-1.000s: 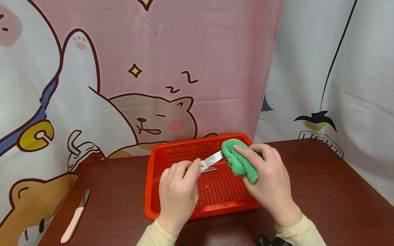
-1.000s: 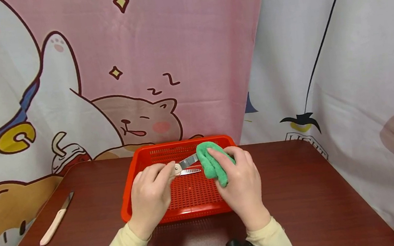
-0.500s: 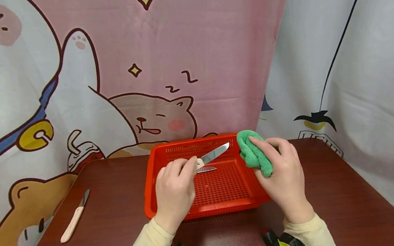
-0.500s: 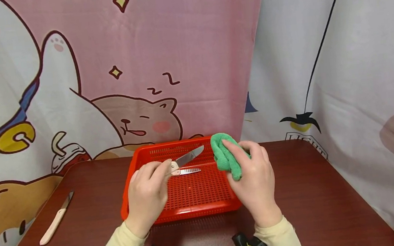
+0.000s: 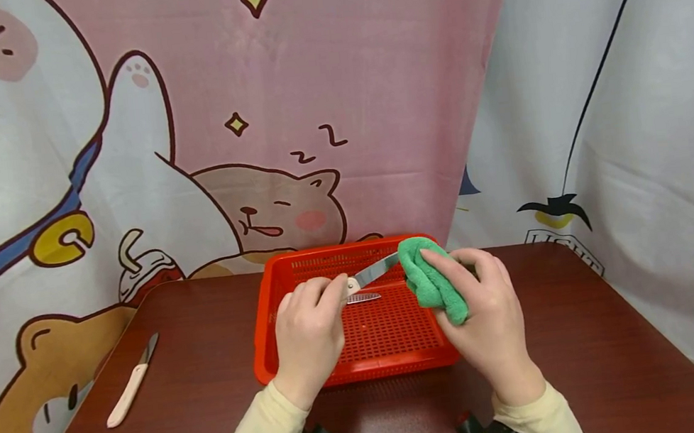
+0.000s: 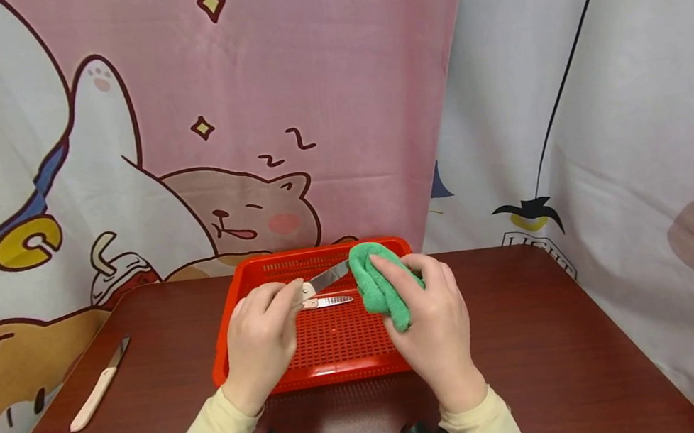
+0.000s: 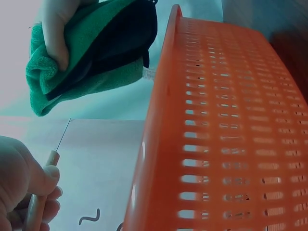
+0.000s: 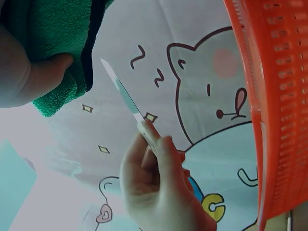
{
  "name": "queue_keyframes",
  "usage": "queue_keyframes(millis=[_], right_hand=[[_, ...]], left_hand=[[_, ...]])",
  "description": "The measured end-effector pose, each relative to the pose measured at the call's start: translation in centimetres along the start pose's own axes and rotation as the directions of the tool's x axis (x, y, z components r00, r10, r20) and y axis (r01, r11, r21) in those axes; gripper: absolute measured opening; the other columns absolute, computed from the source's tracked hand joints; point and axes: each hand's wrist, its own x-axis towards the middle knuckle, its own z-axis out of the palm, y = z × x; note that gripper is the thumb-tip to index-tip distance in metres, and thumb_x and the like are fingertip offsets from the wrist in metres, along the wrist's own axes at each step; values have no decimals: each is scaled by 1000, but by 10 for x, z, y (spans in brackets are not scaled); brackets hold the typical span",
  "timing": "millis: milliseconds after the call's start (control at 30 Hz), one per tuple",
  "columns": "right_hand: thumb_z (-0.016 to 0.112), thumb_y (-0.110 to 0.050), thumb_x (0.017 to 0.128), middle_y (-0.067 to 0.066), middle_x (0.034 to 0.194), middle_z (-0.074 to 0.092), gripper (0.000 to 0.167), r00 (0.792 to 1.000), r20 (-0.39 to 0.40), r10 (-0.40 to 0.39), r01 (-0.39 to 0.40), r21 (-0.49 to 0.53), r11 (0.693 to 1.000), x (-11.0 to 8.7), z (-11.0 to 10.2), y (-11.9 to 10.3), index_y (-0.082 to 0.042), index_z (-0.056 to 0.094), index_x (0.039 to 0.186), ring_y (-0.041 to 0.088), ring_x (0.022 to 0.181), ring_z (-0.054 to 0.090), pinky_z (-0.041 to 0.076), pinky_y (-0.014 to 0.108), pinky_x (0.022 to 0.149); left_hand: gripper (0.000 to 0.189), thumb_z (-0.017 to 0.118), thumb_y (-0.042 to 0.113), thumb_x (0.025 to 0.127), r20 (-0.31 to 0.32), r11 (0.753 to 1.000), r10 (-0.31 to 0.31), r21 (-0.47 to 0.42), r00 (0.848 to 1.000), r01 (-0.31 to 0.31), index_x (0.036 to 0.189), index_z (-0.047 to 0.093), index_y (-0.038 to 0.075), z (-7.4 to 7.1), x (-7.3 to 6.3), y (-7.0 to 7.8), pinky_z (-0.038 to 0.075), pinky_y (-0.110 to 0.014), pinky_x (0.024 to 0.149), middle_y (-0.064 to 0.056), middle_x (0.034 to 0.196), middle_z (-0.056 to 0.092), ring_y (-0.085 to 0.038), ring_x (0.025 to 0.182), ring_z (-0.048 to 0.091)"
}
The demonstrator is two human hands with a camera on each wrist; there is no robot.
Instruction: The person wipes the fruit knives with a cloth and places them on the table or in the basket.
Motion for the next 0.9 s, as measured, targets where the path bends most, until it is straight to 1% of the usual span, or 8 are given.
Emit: queue_keyframes(millis=[200,400,467,700,900], right_hand=[[73,5,67,16,114,57,64,999,37,-22,21,21,1000,-3,6,-8,-17,68,127,34,100,52,42,44,78],[73,4,66,16,112,57,64,997,50,-59,57,30,998,-5,13,-13,-17,68,126,35,100,53,43,46,82],[74,3,66,15,111,58,64,996,56,-67,65,32,997,-6,14,-14,-17,68,126,35,99,53,43,46,82],[78,3,66,14,112,58,66,994,89,-67,64,40,997,-8,19,-19,-19,67,127,33,98,54,46,45,77],[77,2,66,14,112,59,63,993,93,-75,72,35,997,-10,25,-20,-19,68,125,33,97,56,49,46,76]], left_hand=[[22,71,7,89,6,1000,-2,7,1000,2,110,72,6,1,2,3,48,-37,58,-9,91,64,-25,76,62],[20,71,7,89,-5,1000,5,1,1000,-5,109,72,6,3,4,5,48,-37,57,-8,90,64,-25,75,62],[20,71,7,89,-7,1000,8,0,1000,-8,109,72,6,4,4,6,47,-37,57,-8,89,64,-25,75,62],[19,71,5,88,-21,1000,21,-2,1000,-21,108,72,6,6,4,8,46,-35,54,-8,87,64,-24,72,62],[23,74,7,87,-11,1000,25,-8,1000,-25,110,72,6,7,3,10,46,-33,54,-7,88,64,-23,71,62]])
